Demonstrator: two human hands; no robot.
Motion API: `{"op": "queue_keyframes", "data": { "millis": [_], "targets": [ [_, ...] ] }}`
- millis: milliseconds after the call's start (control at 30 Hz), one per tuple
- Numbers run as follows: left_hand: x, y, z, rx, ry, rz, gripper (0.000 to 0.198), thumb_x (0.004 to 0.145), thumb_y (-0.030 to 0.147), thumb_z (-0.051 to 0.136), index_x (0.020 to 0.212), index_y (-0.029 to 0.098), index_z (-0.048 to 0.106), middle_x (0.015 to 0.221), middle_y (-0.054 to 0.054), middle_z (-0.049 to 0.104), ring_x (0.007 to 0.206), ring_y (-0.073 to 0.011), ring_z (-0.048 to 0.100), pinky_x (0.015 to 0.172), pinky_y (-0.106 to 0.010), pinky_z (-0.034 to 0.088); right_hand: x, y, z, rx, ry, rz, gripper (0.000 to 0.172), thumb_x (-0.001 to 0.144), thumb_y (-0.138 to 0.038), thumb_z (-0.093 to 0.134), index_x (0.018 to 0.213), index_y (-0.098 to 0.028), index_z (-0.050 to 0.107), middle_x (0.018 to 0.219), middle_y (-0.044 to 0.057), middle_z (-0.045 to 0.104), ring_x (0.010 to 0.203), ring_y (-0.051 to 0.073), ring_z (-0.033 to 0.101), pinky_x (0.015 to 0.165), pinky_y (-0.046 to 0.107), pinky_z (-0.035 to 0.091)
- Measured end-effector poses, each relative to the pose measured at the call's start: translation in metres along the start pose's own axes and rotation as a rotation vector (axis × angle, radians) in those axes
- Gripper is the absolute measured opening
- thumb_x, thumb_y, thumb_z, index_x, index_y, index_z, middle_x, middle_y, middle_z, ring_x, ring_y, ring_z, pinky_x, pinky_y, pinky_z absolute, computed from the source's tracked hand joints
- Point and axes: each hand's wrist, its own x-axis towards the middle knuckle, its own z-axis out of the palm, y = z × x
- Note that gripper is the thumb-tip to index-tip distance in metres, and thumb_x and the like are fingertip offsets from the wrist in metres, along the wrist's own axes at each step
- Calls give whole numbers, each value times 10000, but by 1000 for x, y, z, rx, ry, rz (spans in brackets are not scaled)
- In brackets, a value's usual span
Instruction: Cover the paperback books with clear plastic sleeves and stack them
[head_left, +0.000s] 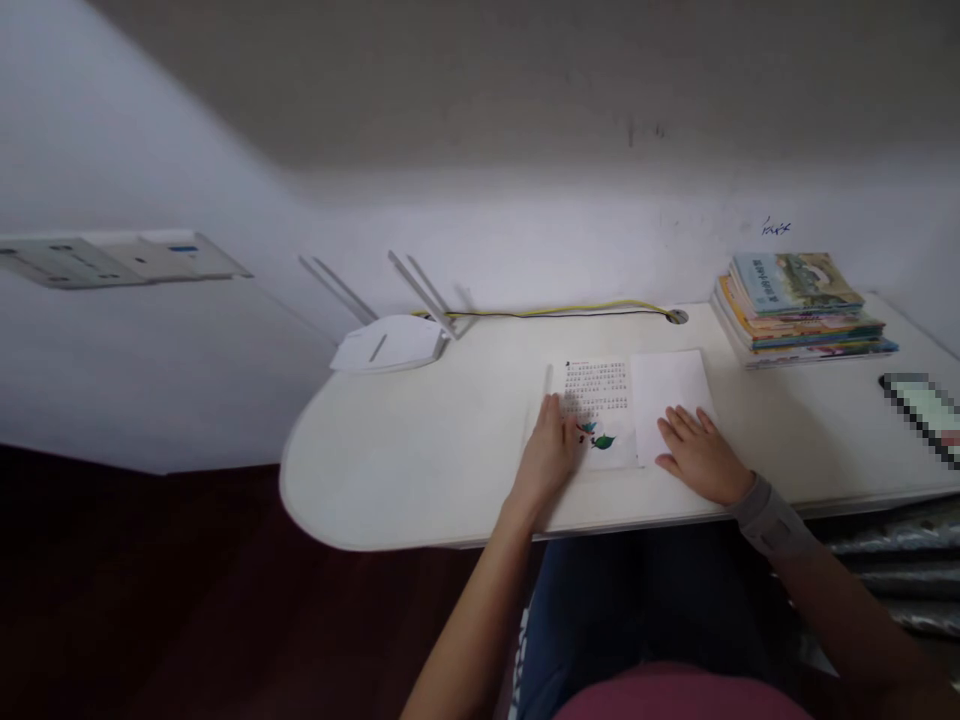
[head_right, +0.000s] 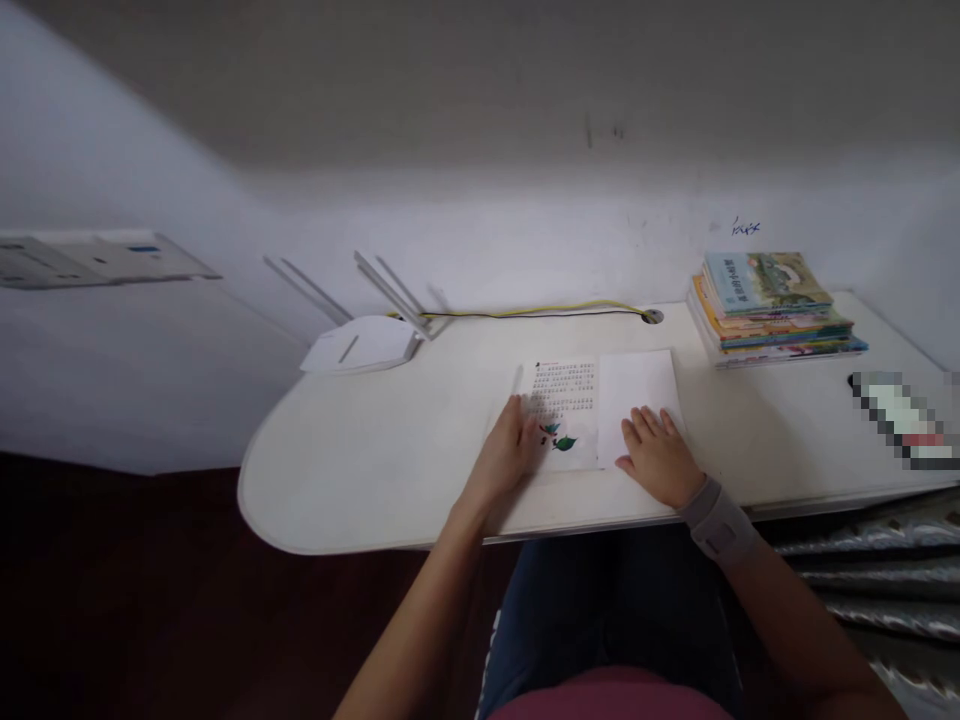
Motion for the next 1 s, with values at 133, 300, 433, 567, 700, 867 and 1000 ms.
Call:
{"op": "queue_keyframes", "data": {
  "millis": [133, 300, 433, 567, 700, 867, 1000],
  "targets": [
    [-9, -15, 0, -1, -56, 8, 519, 923, 377, 334, 1347, 78, 348, 1363, -226, 456, 1286, -290, 418, 1038, -493, 360, 17, -29, -6, 50, 37, 15, 620, 876, -497, 474, 1384, -153, 382, 1461, 228, 300, 1332, 379, 290, 1037, 541, 274],
    [-20, -20, -11, -6, -93, 7, 544, 927, 411, 308, 1369, 94, 334, 1386, -196, 445, 1283, -265, 426, 1053, -473, 349, 42, -46, 1, 149, -20, 1, 751, 790, -662, 476, 1394, -229, 368, 1475, 233, 260, 1338, 434, 234, 1014, 617, 241],
    [-19, -22, -11, -32, -63, -45, 555, 923, 436, 305, 1364, 101, 344, 1370, -189, 465, 1247, -263, 466, 1027, -455, 384, 44, -38, 4, 166, -57, -64, 744, 790, -685, 443, 1391, -251, 371, 1486, 208, 251, 1352, 422, 203, 1030, 611, 217],
    [-17, -20, -7, -4, -27, -16, 564, 914, 432, 318, 1360, 87, 336, 1358, -206, 466, 1255, -291, 450, 1028, -488, 367, 42, -34, 2, 157, -62, -83, 756, 791, -694, 424, 1401, -253, 355, 1487, 200, 252, 1352, 418, 201, 1035, 606, 212],
    [-19, -20, -11, -54, -26, -77, 473, 911, 429, 324, 1256, 125, 434, 1249, -172, 557, 1151, -268, 538, 960, -461, 435, 42, -33, 2, 160, -73, -107, 745, 802, -690, 405, 1401, -251, 355, 1485, 213, 246, 1352, 421, 201, 1033, 595, 224],
    [-19, -19, -13, -60, 20, -99, 453, 903, 429, 340, 1228, 129, 437, 1193, -173, 572, 1102, -267, 561, 921, -461, 461, 41, -29, 3, 147, -74, -136, 745, 804, -683, 412, 1410, -256, 340, 1490, 207, 236, 1354, 418, 198, 1029, 598, 225],
    [-18, -15, -13, -4, -23, -43, 488, 904, 421, 341, 1290, 128, 392, 1297, -193, 515, 1197, -297, 497, 959, -489, 427, 42, -26, 1, 133, -83, -172, 742, 805, -674, 426, 1411, -255, 341, 1488, 200, 248, 1352, 406, 214, 1034, 587, 228]
  ]
}}
